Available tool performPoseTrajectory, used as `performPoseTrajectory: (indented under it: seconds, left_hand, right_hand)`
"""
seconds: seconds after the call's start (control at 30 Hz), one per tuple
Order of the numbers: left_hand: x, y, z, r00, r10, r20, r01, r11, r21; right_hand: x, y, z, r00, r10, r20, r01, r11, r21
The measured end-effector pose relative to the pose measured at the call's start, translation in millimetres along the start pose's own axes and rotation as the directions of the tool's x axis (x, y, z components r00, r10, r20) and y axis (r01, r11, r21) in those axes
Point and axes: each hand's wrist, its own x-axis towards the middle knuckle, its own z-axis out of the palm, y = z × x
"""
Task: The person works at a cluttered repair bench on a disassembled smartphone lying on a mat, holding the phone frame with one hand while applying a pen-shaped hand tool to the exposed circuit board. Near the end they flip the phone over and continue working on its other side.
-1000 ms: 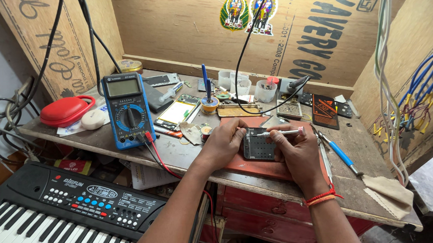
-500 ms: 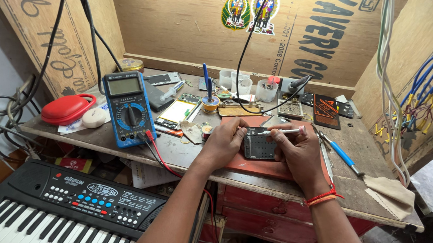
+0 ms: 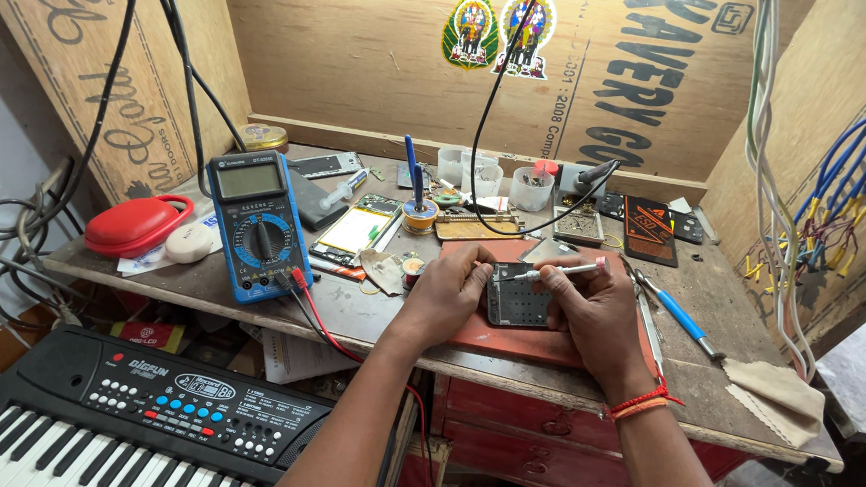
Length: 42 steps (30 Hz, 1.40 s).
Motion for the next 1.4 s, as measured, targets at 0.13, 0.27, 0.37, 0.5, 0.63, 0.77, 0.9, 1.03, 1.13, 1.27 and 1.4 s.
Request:
performPoseTrajectory:
  seconds: [0.13, 0.27, 0.37, 0.5, 0.63, 0.77, 0.9, 1.03, 1.13, 1.27, 1.4]
  left_hand:
    - [0.4, -2.0, 1.7, 0.997, 0.068, -0.026, -0.067, 0.997, 0.022]
    - [-0.1, -2.1, 0.7, 0.999, 0.037, -0.014, -0.037, 0.999, 0.013]
    - [-0.2, -0.4, 0.0, 0.999, 0.048, -0.016, -0.047, 0.999, 0.022]
    - [-0.9, 2.5, -0.5, 1.000, -0.008, 0.008, 0.008, 0.999, 0.039]
    - [-1.7, 4.1, -1.7, 1.000, -0.007, 0.012, 0.007, 1.000, 0.016]
    - [-1.5, 3.9, -2.0, 1.000, -0.001, 0.014, 0.001, 1.000, 0.028]
    - [-1.4, 2.6, -1.4, 1.000, 0.021, 0.001, -0.021, 1.000, 0.021]
    - [-1.2, 0.9, -0.6, 1.000, 0.024, -0.003, -0.024, 1.000, 0.017]
    - [-0.8, 0.5, -0.9, 1.000, 0.020, 0.001, -0.021, 1.000, 0.014]
    - [-1.5, 0.8, -1.1, 0.999, 0.047, -0.009, -0.047, 0.999, 0.020]
    - [-1.7, 2.5, -1.8, 1.000, 0.005, 0.006, -0.005, 1.000, 0.000]
  right_hand:
    - [0.2, 1.3, -0.9, 1.000, 0.015, -0.002, -0.015, 1.000, -0.007]
    - [0.8, 3.8, -1.7, 0.999, -0.004, 0.034, 0.004, 1.000, 0.015]
    - [1.3, 5.5, -1.4, 1.000, -0.008, 0.022, 0.007, 0.999, 0.039]
    - [2.1, 6.5, -1.9, 0.999, -0.023, 0.031, 0.022, 0.999, 0.037]
    - [1.8, 7.1, -1.4, 0.999, -0.022, 0.042, 0.021, 0.999, 0.025]
    - [1.8, 7.2, -1.5, 1.000, -0.009, 0.023, 0.009, 1.000, 0.029]
    - [1.2, 7.3, -1.5, 0.999, -0.012, 0.030, 0.012, 1.000, -0.001]
    - [0.8, 6.7, -1.1, 0.999, -0.008, 0.033, 0.007, 0.999, 0.036]
    - [1.0, 5.5, -0.3, 0.999, -0.010, 0.030, 0.009, 1.000, 0.025]
    - [0.9, 3.0, 0.2, 1.000, -0.016, 0.026, 0.016, 1.000, 0.002]
    - [0.7, -1.6, 1.4, 0.999, -0.030, 0.045, 0.030, 0.999, -0.011]
